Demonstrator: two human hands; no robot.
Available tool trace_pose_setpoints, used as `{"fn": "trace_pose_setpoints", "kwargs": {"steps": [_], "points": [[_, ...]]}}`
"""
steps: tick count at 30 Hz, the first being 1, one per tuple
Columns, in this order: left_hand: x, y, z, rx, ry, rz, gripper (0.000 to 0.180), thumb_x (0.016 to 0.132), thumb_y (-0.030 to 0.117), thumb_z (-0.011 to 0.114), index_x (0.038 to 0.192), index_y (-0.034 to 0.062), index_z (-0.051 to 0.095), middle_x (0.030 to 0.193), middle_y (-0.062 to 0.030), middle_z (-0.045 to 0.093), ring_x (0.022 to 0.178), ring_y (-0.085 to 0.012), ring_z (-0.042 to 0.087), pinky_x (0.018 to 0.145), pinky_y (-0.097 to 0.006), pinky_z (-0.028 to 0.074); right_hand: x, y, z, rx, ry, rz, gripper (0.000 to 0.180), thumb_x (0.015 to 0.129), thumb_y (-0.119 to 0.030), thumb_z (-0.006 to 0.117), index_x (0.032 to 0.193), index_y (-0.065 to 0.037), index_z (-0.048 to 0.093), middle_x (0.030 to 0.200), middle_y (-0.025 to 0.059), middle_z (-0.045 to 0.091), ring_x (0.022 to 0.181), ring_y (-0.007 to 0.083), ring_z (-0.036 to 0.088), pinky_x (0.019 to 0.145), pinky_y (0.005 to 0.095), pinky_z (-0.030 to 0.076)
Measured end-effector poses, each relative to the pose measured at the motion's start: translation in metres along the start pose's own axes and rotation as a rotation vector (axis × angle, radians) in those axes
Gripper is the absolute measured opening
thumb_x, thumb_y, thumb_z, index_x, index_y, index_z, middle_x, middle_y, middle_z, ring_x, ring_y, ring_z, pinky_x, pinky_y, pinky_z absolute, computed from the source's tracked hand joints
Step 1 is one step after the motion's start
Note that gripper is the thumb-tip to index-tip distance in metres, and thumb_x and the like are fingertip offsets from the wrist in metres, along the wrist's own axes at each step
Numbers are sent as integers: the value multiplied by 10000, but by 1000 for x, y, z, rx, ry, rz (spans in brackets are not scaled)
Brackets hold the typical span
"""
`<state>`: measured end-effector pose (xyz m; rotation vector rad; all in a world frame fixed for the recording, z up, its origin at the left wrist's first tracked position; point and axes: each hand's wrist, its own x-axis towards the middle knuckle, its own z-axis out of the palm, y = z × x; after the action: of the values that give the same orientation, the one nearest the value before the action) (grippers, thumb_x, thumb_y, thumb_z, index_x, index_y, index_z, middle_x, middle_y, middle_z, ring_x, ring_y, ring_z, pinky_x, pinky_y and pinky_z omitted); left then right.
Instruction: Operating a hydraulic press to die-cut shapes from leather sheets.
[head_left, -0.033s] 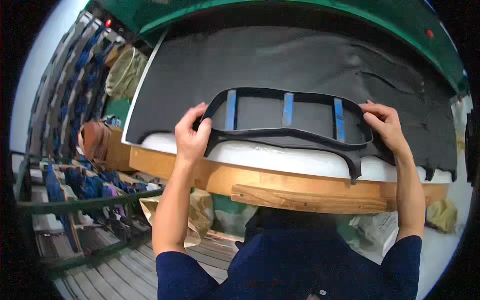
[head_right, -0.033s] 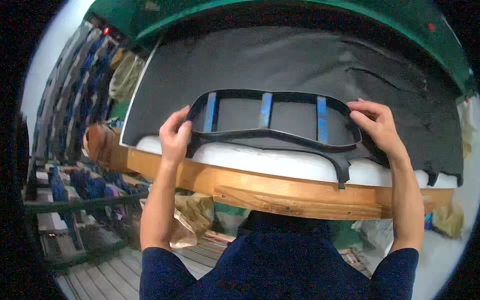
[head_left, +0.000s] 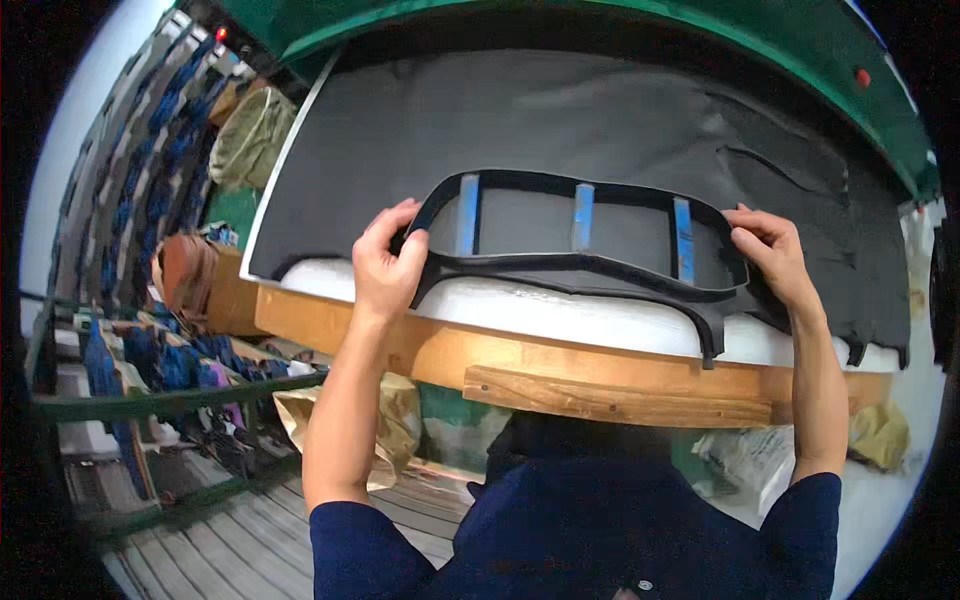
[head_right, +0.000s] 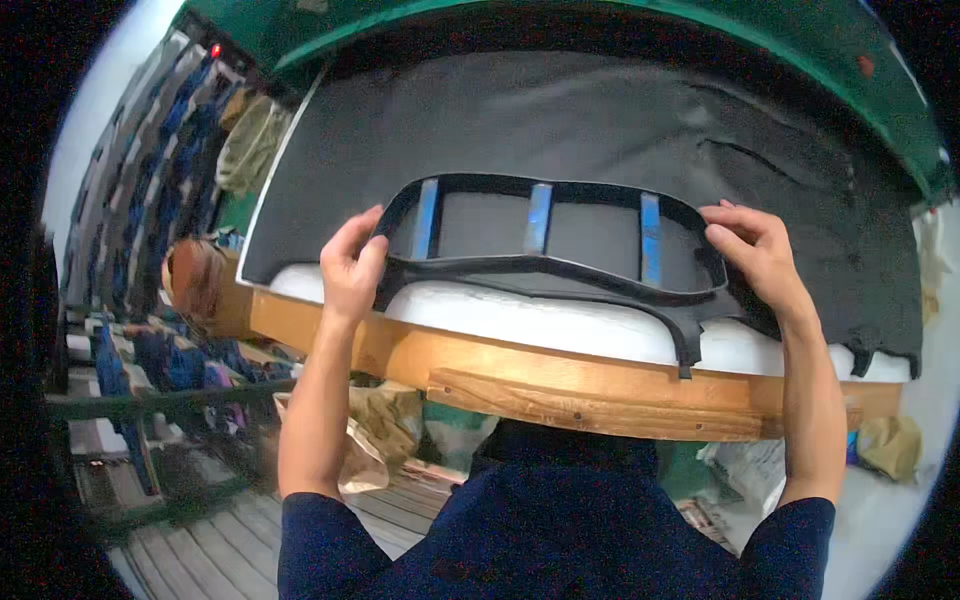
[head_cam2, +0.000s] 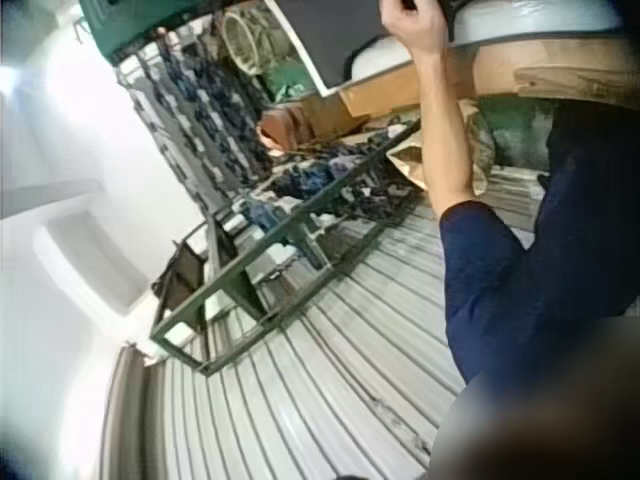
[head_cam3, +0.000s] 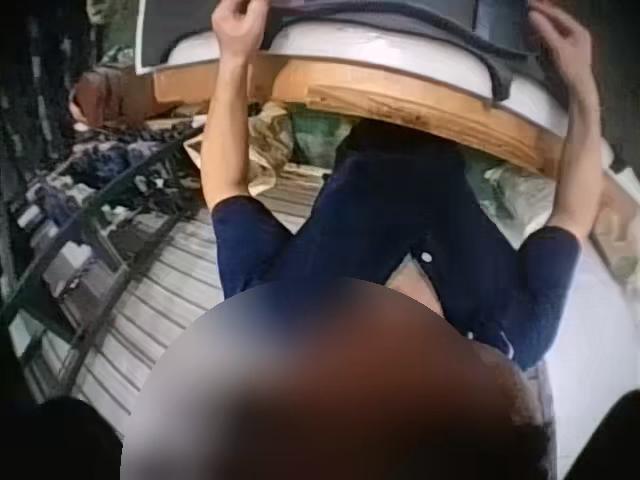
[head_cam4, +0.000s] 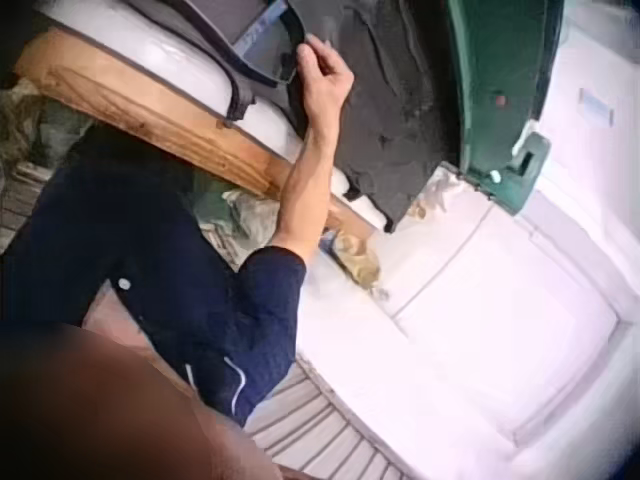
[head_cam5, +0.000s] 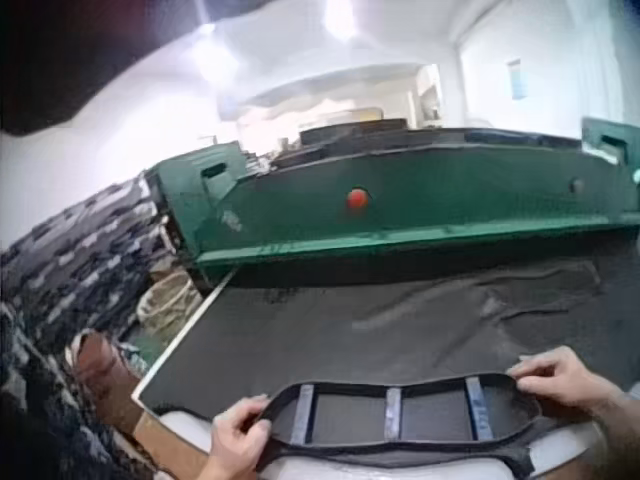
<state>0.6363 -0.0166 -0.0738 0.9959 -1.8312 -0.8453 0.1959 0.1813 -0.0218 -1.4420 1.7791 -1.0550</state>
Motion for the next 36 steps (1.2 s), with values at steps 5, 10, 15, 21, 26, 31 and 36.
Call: {"fn": "trace_pose_setpoints", "kwargs": {"steps": [5, 10, 15, 21, 26, 31, 36], "points": [[-4, -14, -4, 45, 11, 41, 254, 839, 95, 640, 1062, -16, 693, 1073, -206, 708, 1053, -323, 667, 938, -391, 500, -1, 4, 2, -32, -9, 28, 248, 906, -147, 682, 1100, -2, 733, 1052, 65, 738, 999, 112, 640, 1187, 386, 305], [-8, -11, -5, 88, 24, 122, 254, 864, 142, 675, 1073, -1, 702, 1107, -216, 704, 1074, -353, 652, 974, -413, 478, -4, 1, 6, 5, 10, 15, 256, 911, -171, 692, 1100, -5, 735, 1031, 53, 736, 997, 115, 640, 1189, 384, 299], [-8, -7, -3, 62, 3, 77, 235, 870, 106, 661, 1067, -18, 697, 1054, -200, 711, 1055, -345, 659, 946, -401, 493, -10, 0, 3, 14, 30, 107, 258, 922, -178, 688, 1112, -9, 734, 1050, 82, 734, 1090, 161, 624, 1122, 360, 368], [-5, -14, -5, -18, -63, -4, 274, 919, 77, 615, 1155, -53, 666, 1165, -180, 685, 1076, -246, 643, 947, -333, 481, -6, 5, 4, -97, 82, -24, 265, 912, -181, 714, 1110, -6, 736, 1064, 107, 733, 1145, 209, 624, 1016, 347, 453], [-5, -6, -9, -40, -128, -76, 320, 965, 69, 571, 1243, -81, 619, 1228, -143, 658, 1111, -191, 608, 984, -307, 453, -4, 9, 4, 37, 32, -30, 261, 908, -184, 729, 1103, -10, 738, 963, 60, 723, 874, 103, 644, 783, 256, 518], [-5, -10, -11, -25, -166, -18, 332, 981, 69, 544, 1271, -81, 602, 1187, -111, 661, 1070, -173, 602, 957, -305, 458, -8, 6, -1, 160, 9, 16, 247, 931, -161, 708, 1132, -17, 720, 1014, 68, 734, 934, 99, 649, 880, 250, 510], [-8, -24, -17, -26, -175, -24, 324, 993, 71, 515, 1271, -71, 603, 1219, -108, 654, 1085, -171, 594, 982, -306, 441, -37, -12, -25, 341, 287, -87, 239, 977, -181, 647, 1084, 24, 708, 997, 71, 736, 924, 106, 666, 826, 250, 529]]}}
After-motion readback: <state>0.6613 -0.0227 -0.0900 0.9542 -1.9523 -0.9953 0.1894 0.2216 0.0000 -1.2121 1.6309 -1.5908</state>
